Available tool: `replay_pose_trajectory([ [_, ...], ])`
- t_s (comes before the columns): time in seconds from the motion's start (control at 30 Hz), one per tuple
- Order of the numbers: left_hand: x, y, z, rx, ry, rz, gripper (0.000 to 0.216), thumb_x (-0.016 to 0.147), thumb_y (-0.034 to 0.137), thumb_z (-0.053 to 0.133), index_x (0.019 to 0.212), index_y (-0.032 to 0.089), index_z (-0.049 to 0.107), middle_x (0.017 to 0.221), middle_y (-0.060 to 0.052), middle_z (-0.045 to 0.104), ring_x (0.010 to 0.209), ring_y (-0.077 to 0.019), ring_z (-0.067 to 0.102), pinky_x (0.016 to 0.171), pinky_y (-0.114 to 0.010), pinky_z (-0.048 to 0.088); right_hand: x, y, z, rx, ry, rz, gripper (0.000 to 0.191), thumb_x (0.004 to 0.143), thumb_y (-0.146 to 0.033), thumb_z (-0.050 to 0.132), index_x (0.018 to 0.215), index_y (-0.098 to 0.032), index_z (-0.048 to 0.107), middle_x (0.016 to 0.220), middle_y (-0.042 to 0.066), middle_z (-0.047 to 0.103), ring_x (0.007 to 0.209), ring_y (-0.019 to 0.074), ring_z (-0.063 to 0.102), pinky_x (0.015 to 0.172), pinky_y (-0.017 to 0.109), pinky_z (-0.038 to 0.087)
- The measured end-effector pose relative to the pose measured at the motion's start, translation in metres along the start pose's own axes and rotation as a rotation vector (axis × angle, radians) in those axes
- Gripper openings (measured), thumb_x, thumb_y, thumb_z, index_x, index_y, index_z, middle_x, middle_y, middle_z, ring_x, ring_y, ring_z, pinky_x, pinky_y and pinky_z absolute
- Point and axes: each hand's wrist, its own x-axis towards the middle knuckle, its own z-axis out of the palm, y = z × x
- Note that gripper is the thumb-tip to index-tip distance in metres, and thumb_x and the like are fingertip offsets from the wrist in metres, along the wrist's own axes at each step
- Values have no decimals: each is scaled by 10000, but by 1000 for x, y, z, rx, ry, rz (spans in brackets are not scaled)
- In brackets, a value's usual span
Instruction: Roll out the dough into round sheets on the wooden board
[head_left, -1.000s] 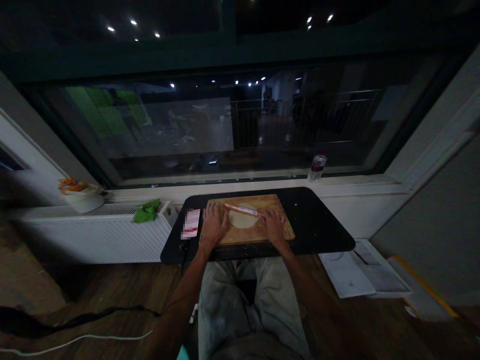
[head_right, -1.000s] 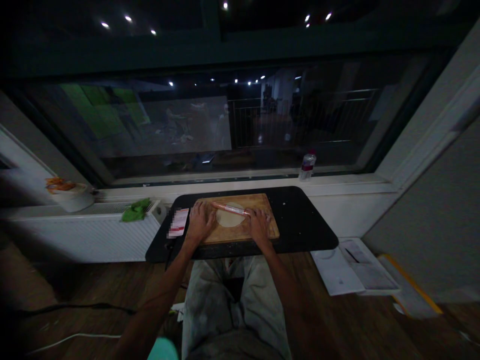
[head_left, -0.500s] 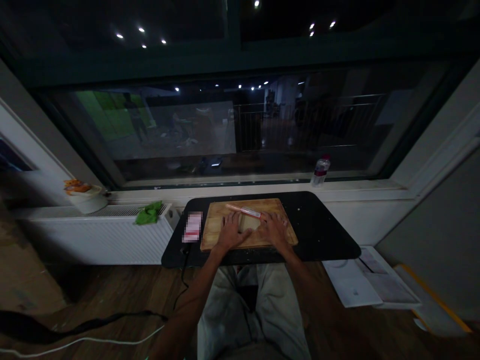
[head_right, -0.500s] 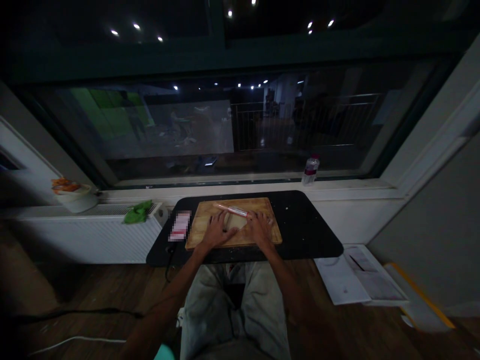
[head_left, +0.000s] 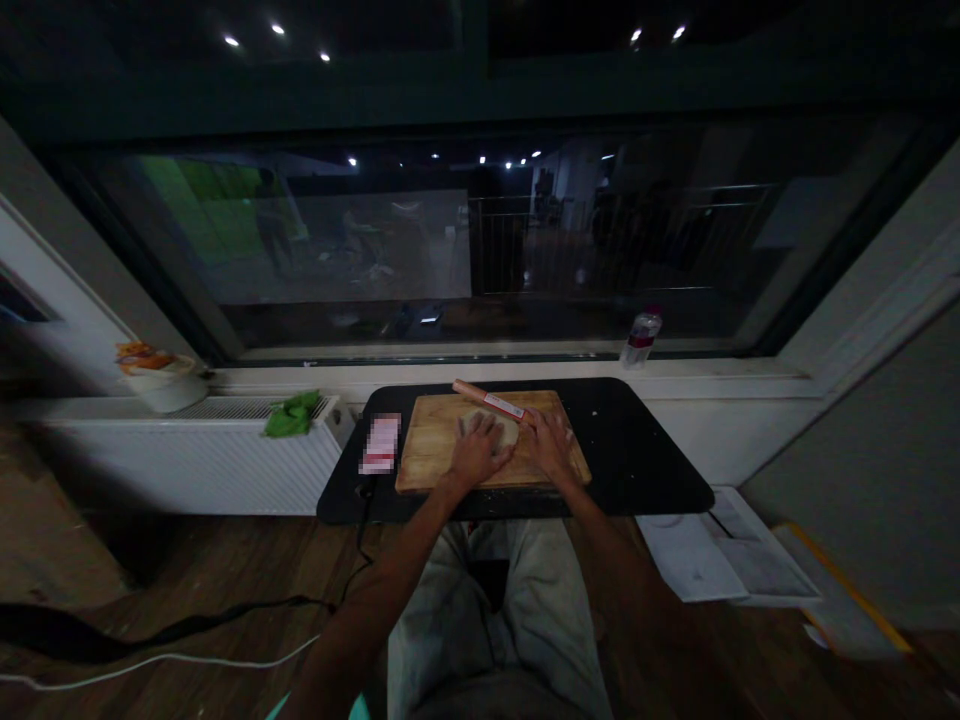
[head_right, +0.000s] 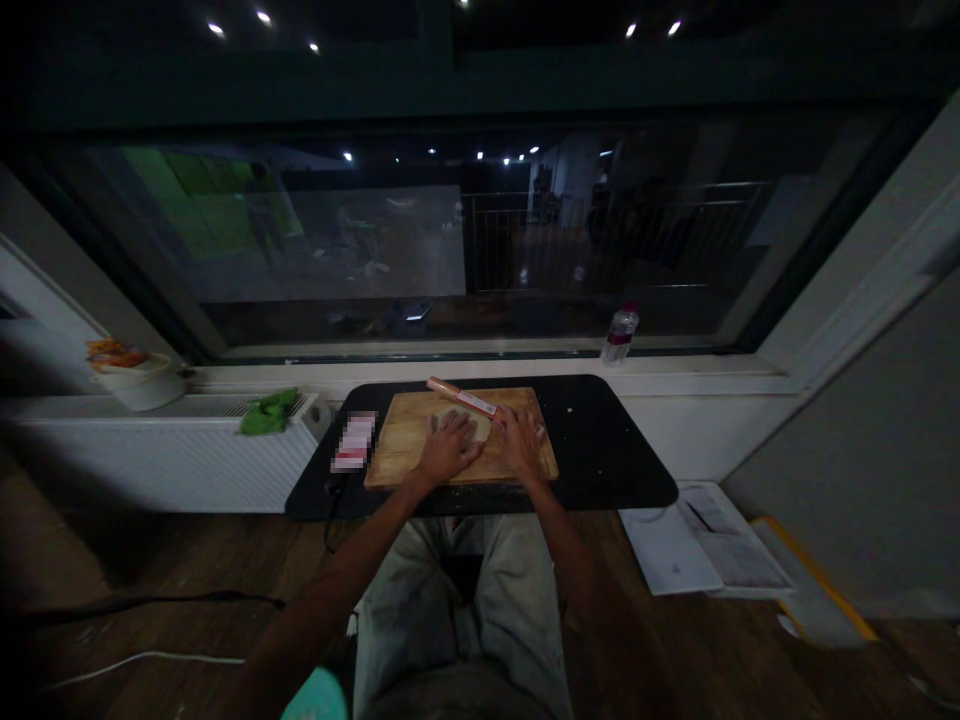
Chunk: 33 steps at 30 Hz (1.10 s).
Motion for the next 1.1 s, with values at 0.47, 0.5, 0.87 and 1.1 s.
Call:
replay_pose_trajectory([
  [0.47,-36,-49,-19,-18,-33,-29,433,1146,426,589,1553,337,708,1762,-80,592,1680,-339,462,1400,-699,294,-3,1,-2,-41,-19,-54,467,1175,-347,508,1625,-319,629,1519,117,696,1445,342,544,1168,501,426],
  [0.5,-38,-54,-21,-25,-29,-35,432,1143,429,600,1552,335,706,1754,-83,600,1680,-329,466,1407,-685,291,-3,1,-2,-33,-24,-56,470,1172,-342,506,1624,-318,631,1519,119,698,1444,343,544,1173,507,423],
  [0.87,-32,-62,-35,-42,316,-247,596,1188,442,406,1716,184,507,1839,-186,441,1769,-324,313,1433,-576,314,-2,-6,-1,2,-89,-207,457,1138,-310,575,1578,-317,699,1504,100,727,1435,304,556,1198,471,387],
  [1.1,-24,-58,-33,16,148,-172,516,1196,372,328,1502,226,716,1671,-131,665,1696,-323,450,1433,-604,302,-5,-15,-8,-31,-19,-189,379,1180,-329,504,1365,-294,833,1382,92,797,1353,270,636,1177,426,388],
])
